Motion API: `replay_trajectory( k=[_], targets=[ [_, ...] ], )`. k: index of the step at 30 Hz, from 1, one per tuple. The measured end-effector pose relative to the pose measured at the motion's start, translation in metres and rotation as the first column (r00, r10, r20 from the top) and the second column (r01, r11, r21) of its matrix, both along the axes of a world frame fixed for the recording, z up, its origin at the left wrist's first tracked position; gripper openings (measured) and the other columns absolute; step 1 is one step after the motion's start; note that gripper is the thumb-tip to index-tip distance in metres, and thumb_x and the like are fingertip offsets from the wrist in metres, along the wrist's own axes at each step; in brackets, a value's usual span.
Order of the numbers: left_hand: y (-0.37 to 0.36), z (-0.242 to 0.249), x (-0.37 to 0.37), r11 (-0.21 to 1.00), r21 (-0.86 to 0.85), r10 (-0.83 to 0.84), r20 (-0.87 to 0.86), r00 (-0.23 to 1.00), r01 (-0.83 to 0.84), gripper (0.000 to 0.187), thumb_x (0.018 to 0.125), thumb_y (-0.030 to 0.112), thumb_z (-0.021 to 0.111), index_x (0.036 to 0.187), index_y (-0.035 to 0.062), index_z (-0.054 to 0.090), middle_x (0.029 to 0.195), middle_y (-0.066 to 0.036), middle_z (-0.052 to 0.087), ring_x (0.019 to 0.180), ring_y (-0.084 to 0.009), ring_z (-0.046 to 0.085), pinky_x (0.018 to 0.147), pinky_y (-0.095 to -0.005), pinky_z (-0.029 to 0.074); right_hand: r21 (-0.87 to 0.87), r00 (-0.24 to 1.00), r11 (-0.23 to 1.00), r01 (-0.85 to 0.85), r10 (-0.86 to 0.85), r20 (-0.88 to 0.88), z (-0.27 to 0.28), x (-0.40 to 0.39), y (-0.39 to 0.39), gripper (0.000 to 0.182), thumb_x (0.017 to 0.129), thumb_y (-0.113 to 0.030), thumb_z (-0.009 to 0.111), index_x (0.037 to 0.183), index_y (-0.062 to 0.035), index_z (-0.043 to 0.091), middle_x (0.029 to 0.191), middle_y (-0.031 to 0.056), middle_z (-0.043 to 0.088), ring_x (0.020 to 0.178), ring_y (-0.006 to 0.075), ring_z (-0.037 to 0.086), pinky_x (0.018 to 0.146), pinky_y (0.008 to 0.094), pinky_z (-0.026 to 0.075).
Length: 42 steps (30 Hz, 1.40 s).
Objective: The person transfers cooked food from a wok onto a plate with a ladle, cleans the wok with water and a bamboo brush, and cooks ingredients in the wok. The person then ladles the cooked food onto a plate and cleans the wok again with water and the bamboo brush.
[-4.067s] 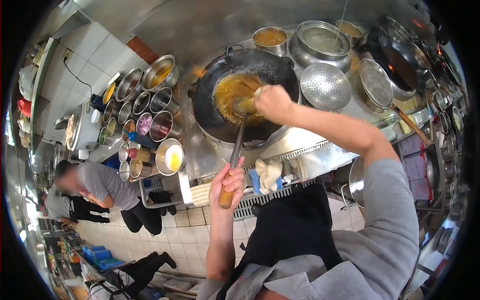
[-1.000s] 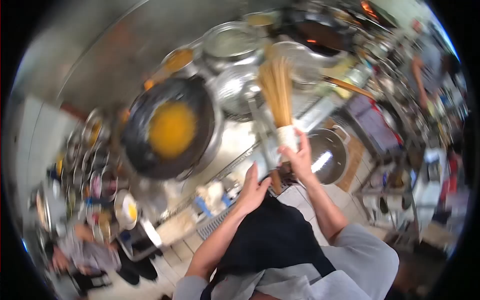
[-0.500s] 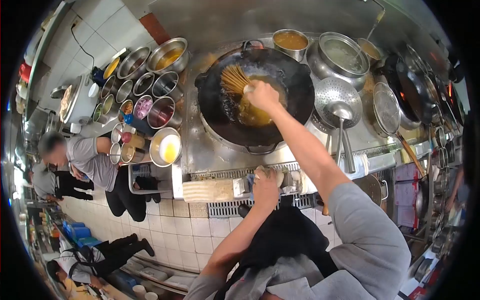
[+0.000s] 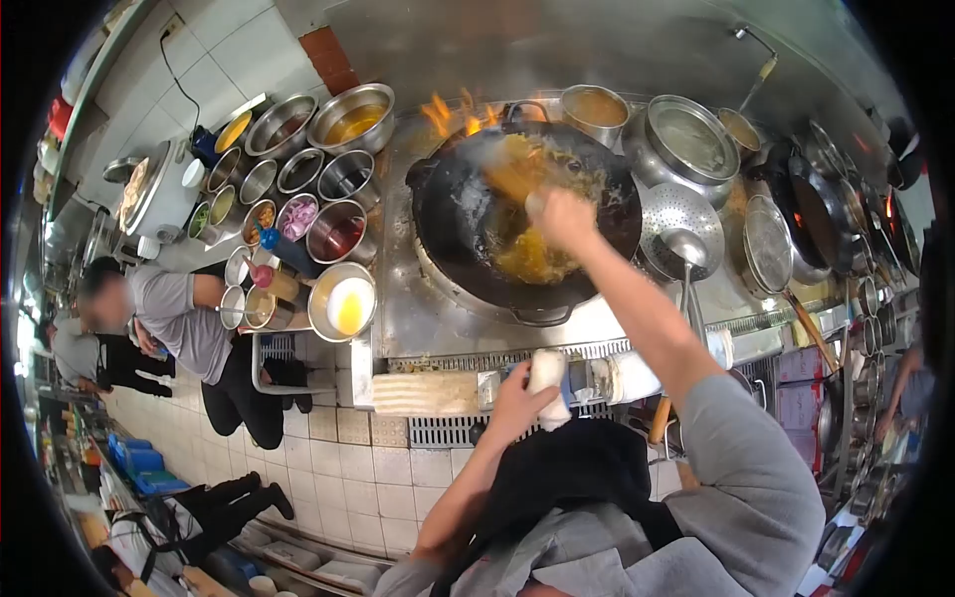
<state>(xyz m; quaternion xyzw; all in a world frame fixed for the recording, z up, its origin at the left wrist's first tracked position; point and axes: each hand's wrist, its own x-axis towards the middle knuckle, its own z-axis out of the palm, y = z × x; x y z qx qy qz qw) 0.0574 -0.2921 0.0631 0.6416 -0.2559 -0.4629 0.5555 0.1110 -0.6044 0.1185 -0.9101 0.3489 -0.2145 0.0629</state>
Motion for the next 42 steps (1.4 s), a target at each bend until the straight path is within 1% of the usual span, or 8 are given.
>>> replay_trajectory(
  k=[7, 10, 13, 21, 27, 30, 35, 42],
  targets=[
    [0.112, 0.026, 0.021, 0.922, 0.096, 0.34, -0.659, 0.671, -0.374, 0.05, 0.084, 0.004, 0.057, 0.131, -0.0031, 0.044, 0.111, -0.019, 0.062, 0.093, -0.0265, 0.066, 0.076, -0.0362, 0.056, 0.035, 0.905, 0.999, -0.015, 0.028, -0.424, 0.062, -0.099, 0.007, 0.029, 0.083, -0.035, 0.062, 0.103, -0.0149, 0.067, 0.08, 0.0135, 0.07, 0.073, 0.0358, 0.068, 0.064, 0.0466, 0.055],
    [0.127, 0.031, 0.023, 0.963, -0.017, 0.145, -0.811, 0.566, -0.27, 0.059, 0.083, 0.022, 0.058, 0.132, -0.0072, 0.042, 0.116, -0.026, 0.06, 0.086, -0.0254, 0.065, 0.076, -0.0324, 0.055, 0.011, 0.984, 0.991, 0.136, -0.134, -0.121, 0.046, -0.044, -0.071, 0.026, 0.082, -0.035, 0.061, 0.097, -0.0144, 0.069, 0.08, 0.0134, 0.07, 0.073, 0.033, 0.069, 0.066, 0.0452, 0.056],
    [0.117, 0.034, 0.022, 0.974, -0.02, 0.118, -0.803, 0.584, -0.224, 0.058, 0.083, 0.022, 0.057, 0.13, -0.0089, 0.043, 0.118, -0.027, 0.06, 0.083, -0.0248, 0.064, 0.073, -0.033, 0.054, 0.133, 0.985, 0.987, 0.088, -0.106, 0.138, 0.017, 0.003, -0.033, 0.022, 0.081, -0.033, 0.061, 0.091, -0.0147, 0.07, 0.077, 0.0166, 0.068, 0.073, 0.0336, 0.069, 0.067, 0.0445, 0.055],
    [0.167, 0.023, 0.014, 0.859, 0.054, 0.433, -0.609, 0.665, -0.51, 0.05, 0.085, 0.014, 0.055, 0.129, -0.0077, 0.044, 0.108, -0.023, 0.064, 0.09, -0.0302, 0.065, 0.075, -0.0385, 0.055, -0.044, 0.871, 0.999, -0.02, -0.005, -0.491, 0.07, -0.114, 0.009, 0.022, 0.079, -0.028, 0.064, 0.095, -0.0123, 0.068, 0.077, 0.013, 0.069, 0.072, 0.0288, 0.069, 0.06, 0.0404, 0.055],
    [0.138, 0.031, 0.018, 0.872, -0.004, 0.407, -0.55, 0.729, -0.489, 0.051, 0.086, 0.012, 0.055, 0.131, -0.0078, 0.042, 0.107, -0.022, 0.064, 0.095, -0.0317, 0.066, 0.076, -0.0373, 0.055, 0.071, 0.969, 0.972, 0.224, -0.214, -0.12, 0.048, 0.014, -0.026, 0.024, 0.082, -0.026, 0.057, 0.088, -0.0075, 0.07, 0.087, 0.0158, 0.071, 0.083, 0.0312, 0.07, 0.067, 0.0425, 0.056],
    [0.144, 0.02, 0.02, 0.882, -0.001, 0.384, -0.581, 0.718, -0.472, 0.049, 0.087, 0.016, 0.055, 0.129, -0.0066, 0.044, 0.105, -0.021, 0.065, 0.091, -0.0296, 0.066, 0.073, -0.0357, 0.055, 0.023, 0.984, 0.99, -0.141, 0.143, -0.108, 0.011, -0.016, 0.052, 0.024, 0.08, -0.028, 0.059, 0.094, -0.008, 0.064, 0.078, 0.0171, 0.068, 0.07, 0.035, 0.068, 0.064, 0.0454, 0.055],
    [0.183, 0.018, 0.011, 0.843, 0.191, 0.483, -0.682, 0.549, -0.503, 0.056, 0.084, 0.03, 0.06, 0.13, 0.002, 0.045, 0.106, -0.016, 0.064, 0.073, -0.0255, 0.064, 0.064, -0.034, 0.055, 0.025, 0.788, 0.997, -0.079, 0.078, -0.611, 0.085, -0.108, 0.047, 0.021, 0.081, -0.026, 0.06, 0.096, -0.0147, 0.068, 0.081, 0.013, 0.07, 0.079, 0.0274, 0.071, 0.066, 0.0406, 0.055],
    [0.15, 0.033, 0.009, 0.882, 0.094, 0.398, -0.673, 0.624, -0.461, 0.056, 0.079, 0.023, 0.059, 0.129, 0.0016, 0.046, 0.108, -0.017, 0.063, 0.073, -0.0251, 0.061, 0.063, -0.0341, 0.052, 0.17, 0.965, 0.968, 0.184, -0.145, -0.219, 0.06, 0.001, -0.017, 0.03, 0.082, -0.026, 0.053, 0.095, -0.0038, 0.07, 0.098, 0.0208, 0.07, 0.093, 0.0332, 0.069, 0.082, 0.0442, 0.054]
  ],
)
